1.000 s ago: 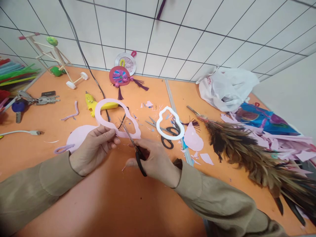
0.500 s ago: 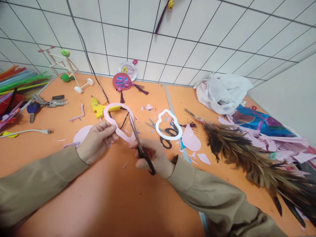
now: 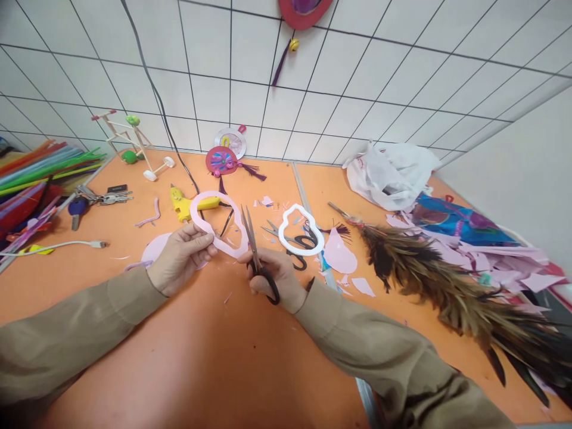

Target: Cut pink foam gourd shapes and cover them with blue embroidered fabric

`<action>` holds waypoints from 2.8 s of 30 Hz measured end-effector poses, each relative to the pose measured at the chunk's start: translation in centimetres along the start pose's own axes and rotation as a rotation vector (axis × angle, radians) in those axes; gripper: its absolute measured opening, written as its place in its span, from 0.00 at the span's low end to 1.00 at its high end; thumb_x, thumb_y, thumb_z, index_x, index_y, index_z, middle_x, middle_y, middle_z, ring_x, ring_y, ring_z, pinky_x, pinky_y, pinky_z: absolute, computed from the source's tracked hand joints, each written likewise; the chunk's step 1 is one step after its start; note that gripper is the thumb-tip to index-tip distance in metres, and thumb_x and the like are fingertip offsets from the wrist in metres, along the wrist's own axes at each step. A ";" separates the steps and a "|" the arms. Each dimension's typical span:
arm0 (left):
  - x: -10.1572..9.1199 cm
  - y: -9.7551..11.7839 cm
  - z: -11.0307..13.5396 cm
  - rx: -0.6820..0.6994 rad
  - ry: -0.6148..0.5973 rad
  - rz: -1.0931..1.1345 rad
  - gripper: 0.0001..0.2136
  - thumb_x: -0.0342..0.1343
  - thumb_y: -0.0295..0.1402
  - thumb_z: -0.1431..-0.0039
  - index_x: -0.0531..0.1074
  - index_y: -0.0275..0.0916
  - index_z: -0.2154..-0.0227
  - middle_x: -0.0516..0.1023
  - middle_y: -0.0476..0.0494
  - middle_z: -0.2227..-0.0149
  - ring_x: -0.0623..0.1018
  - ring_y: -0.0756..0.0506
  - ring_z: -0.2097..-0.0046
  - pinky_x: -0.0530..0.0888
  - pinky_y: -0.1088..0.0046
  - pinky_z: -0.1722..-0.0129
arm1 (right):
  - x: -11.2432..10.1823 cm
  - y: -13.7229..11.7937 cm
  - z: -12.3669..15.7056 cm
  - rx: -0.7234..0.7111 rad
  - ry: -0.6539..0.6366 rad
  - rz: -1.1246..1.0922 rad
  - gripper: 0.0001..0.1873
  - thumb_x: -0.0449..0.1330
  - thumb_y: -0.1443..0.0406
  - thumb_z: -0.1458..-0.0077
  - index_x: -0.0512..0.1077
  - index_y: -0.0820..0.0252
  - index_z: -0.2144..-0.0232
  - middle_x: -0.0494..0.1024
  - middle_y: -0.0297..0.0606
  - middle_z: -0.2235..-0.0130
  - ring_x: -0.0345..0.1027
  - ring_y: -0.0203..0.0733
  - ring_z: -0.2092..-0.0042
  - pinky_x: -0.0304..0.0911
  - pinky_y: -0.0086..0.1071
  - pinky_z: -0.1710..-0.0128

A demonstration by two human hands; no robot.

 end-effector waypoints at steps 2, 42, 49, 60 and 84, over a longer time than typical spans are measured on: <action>0.0 0.0 0.0 -0.004 -0.002 -0.008 0.14 0.74 0.32 0.61 0.74 0.34 0.74 0.77 0.47 0.82 0.75 0.53 0.79 0.69 0.83 0.79 | -0.1 0.1 -0.1 0.009 0.005 0.006 0.29 0.67 0.40 0.52 0.75 0.58 0.64 0.70 0.33 0.74 0.63 0.34 0.79 0.60 0.31 0.80; 1.3 -0.5 0.4 0.012 -0.095 -0.180 0.13 0.70 0.37 0.53 0.72 0.36 0.76 0.78 0.48 0.81 0.74 0.52 0.81 0.69 0.80 0.82 | 2.6 1.4 0.9 0.402 -0.111 -0.014 0.24 0.67 0.42 0.52 0.73 0.54 0.66 0.71 0.31 0.76 0.62 0.33 0.82 0.60 0.29 0.84; 1.5 -1.1 0.7 -0.047 -0.131 -0.141 0.11 0.69 0.36 0.50 0.72 0.36 0.74 0.81 0.44 0.78 0.76 0.51 0.80 0.69 0.79 0.82 | 2.4 1.3 0.8 0.363 -0.088 0.022 0.25 0.66 0.41 0.52 0.74 0.54 0.68 0.66 0.29 0.79 0.60 0.33 0.82 0.58 0.29 0.85; 1.9 -2.6 1.3 -0.179 -0.144 -0.033 0.09 0.66 0.33 0.48 0.73 0.35 0.78 0.81 0.43 0.76 0.76 0.52 0.78 0.69 0.80 0.79 | 2.9 0.9 0.6 0.358 -0.129 0.019 0.26 0.65 0.39 0.51 0.71 0.54 0.69 0.60 0.27 0.81 0.55 0.32 0.82 0.54 0.29 0.85; 2.1 -3.2 2.1 -0.178 -0.144 0.016 0.07 0.67 0.31 0.50 0.76 0.36 0.77 0.80 0.46 0.77 0.76 0.51 0.78 0.71 0.79 0.78 | 3.0 0.7 0.4 0.344 -0.140 0.003 0.26 0.66 0.40 0.51 0.72 0.56 0.69 0.63 0.26 0.80 0.55 0.30 0.81 0.54 0.27 0.83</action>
Point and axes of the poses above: each hand's wrist, its own z-axis away from the middle knuckle, its own x-axis out of the palm, y = z × x, the point moved 10 cm from there along -z, towards the middle knuckle
